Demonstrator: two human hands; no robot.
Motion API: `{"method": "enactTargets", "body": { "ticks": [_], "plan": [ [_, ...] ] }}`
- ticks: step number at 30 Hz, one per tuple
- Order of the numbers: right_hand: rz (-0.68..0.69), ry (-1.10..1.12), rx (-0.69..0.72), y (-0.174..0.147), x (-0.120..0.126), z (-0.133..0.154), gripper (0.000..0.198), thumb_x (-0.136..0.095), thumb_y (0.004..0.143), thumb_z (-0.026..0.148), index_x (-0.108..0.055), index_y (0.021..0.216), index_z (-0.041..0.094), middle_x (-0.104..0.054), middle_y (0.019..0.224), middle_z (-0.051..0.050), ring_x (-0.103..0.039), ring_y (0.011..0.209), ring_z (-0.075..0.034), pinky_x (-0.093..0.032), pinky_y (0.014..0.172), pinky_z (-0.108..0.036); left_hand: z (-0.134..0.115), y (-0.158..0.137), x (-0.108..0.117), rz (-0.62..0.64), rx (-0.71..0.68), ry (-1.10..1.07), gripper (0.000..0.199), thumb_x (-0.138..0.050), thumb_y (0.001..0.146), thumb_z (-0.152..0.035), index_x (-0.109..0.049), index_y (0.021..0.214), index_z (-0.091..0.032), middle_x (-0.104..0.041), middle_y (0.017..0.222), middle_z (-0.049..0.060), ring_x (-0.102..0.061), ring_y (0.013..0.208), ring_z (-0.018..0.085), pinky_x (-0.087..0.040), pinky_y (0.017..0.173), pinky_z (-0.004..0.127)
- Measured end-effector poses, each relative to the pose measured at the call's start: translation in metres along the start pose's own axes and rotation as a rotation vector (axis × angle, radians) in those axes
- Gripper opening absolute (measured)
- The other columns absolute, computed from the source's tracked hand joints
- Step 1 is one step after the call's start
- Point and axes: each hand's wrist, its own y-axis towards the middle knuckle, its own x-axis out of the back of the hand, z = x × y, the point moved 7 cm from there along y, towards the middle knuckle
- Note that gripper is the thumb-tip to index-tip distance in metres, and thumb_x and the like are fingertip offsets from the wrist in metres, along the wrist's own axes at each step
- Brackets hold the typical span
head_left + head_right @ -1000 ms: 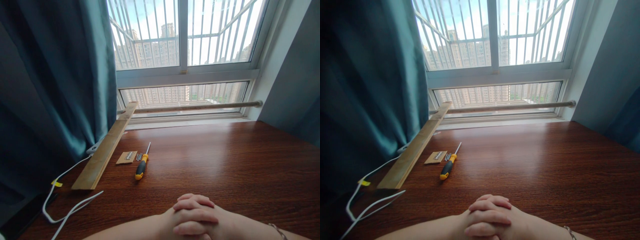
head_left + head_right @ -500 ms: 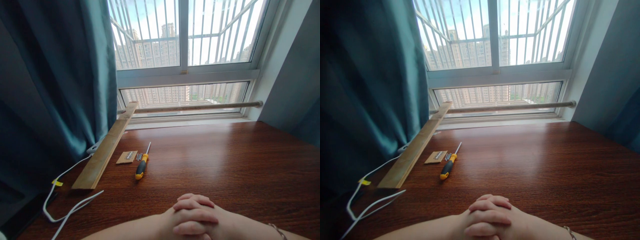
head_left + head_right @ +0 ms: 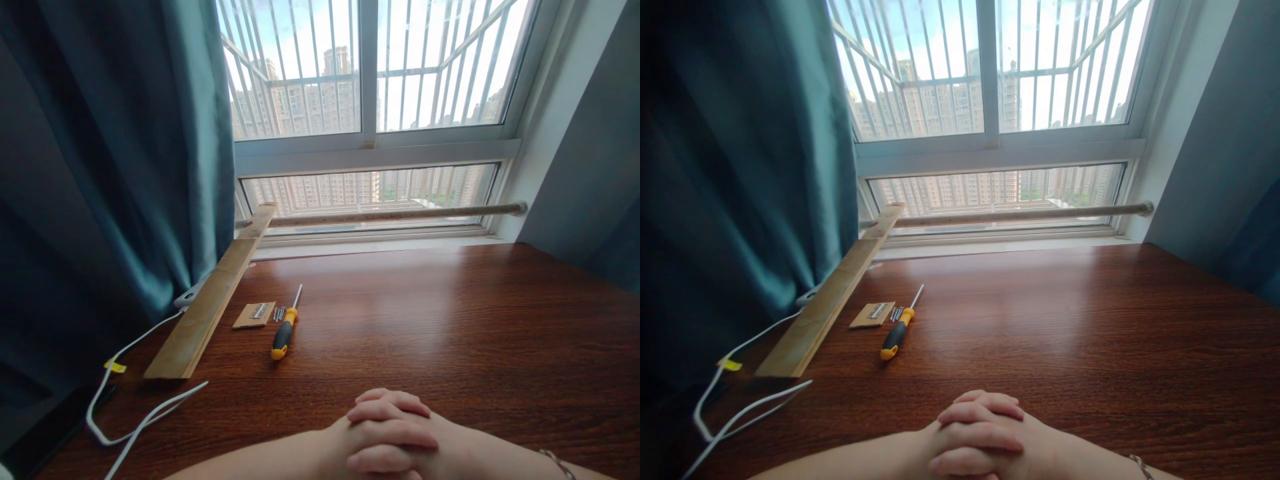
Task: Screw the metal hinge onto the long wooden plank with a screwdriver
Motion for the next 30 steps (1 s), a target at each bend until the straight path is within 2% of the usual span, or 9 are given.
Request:
{"method": "enactTargets", "body": {
  "ticks": [3,9,15,18,22,24,27,30],
  "plan": [
    [0.004,0.023,-0.017,-0.001,-0.002,-0.003,0.038,-0.064,0.076,0.031,-0.058,0.112,0.042,-0.066,0.097,0.005,-0.062,0.088,-0.012,-0.050,0.081,-0.022,-0.001,-0.002,-0.001,-0.006,-0.016,-0.002,0.029,-0.049,0.076,-0.040,-0.063,0.102,-0.036,-0.060,0.115,0.005,-0.061,0.092,0.028,-0.048,0.064,0.039],
    [0.019,0.073,-0.036,-0.002,-0.006,-0.006,0.039,-0.063,0.076,0.031,-0.057,0.111,0.045,-0.067,0.097,0.007,-0.062,0.089,-0.013,-0.051,0.079,-0.021,0.001,-0.003,0.000,-0.033,0.052,-0.171,0.034,-0.055,0.071,-0.035,-0.062,0.105,-0.036,-0.059,0.117,0.006,-0.061,0.093,0.032,-0.048,0.072,0.048],
    [0.008,0.116,-0.066,-0.002,-0.004,-0.010,0.038,-0.053,0.083,0.027,-0.054,0.117,0.043,-0.067,0.090,0.005,-0.064,0.081,-0.011,-0.051,0.075,-0.021,0.000,-0.005,-0.004,-0.029,0.083,-0.061,0.029,-0.049,0.076,-0.041,-0.064,0.100,-0.034,-0.059,0.117,0.004,-0.056,0.104,0.032,-0.047,0.076,0.047],
    [0.014,0.117,-0.062,-0.001,-0.005,-0.010,0.035,-0.052,0.084,0.027,-0.055,0.116,0.042,-0.067,0.089,0.005,-0.064,0.080,-0.011,-0.052,0.074,-0.020,-0.006,-0.010,-0.006,-0.099,0.077,-0.003,0.028,-0.044,0.079,-0.037,-0.063,0.101,-0.036,-0.055,0.124,0.003,-0.048,0.114,0.038,-0.042,0.083,0.055],
    [0.033,0.084,-0.026,0.000,-0.003,-0.003,0.033,-0.063,0.076,0.032,-0.060,0.108,0.043,-0.066,0.099,0.007,-0.062,0.091,-0.012,-0.050,0.081,-0.020,-0.012,-0.016,-0.007,-0.199,0.055,0.065,0.036,-0.035,0.083,-0.029,-0.060,0.107,-0.038,-0.051,0.129,0.002,-0.036,0.123,0.042,-0.032,0.090,0.063],
    [0.042,0.051,-0.015,0.000,-0.001,0.000,0.035,-0.065,0.075,0.032,-0.060,0.107,0.044,-0.065,0.103,0.007,-0.061,0.095,-0.013,-0.048,0.085,-0.022,-0.010,-0.016,-0.007,-0.208,0.043,0.034,0.036,-0.038,0.082,-0.031,-0.059,0.110,-0.040,-0.052,0.126,0.002,-0.040,0.121,0.041,-0.038,0.087,0.060],
    [0.066,0.019,-0.016,-0.001,-0.002,-0.001,0.036,-0.062,0.077,0.030,-0.058,0.110,0.044,-0.065,0.101,0.007,-0.061,0.093,-0.013,-0.048,0.085,-0.022,-0.007,-0.013,-0.004,-0.181,0.015,-0.059,0.034,-0.046,0.079,-0.037,-0.058,0.110,-0.042,-0.057,0.117,0.003,-0.051,0.110,0.037,-0.050,0.074,0.049],
    [0.058,0.018,-0.023,-0.003,-0.008,-0.007,0.032,-0.056,0.081,0.033,-0.057,0.112,0.043,-0.066,0.096,0.006,-0.063,0.086,-0.010,-0.049,0.081,-0.022,-0.006,-0.012,-0.001,-0.179,0.026,-0.099,0.034,-0.048,0.078,-0.040,-0.058,0.110,-0.042,-0.059,0.114,0.003,-0.053,0.107,0.036,-0.051,0.070,0.045]
  ]
}}
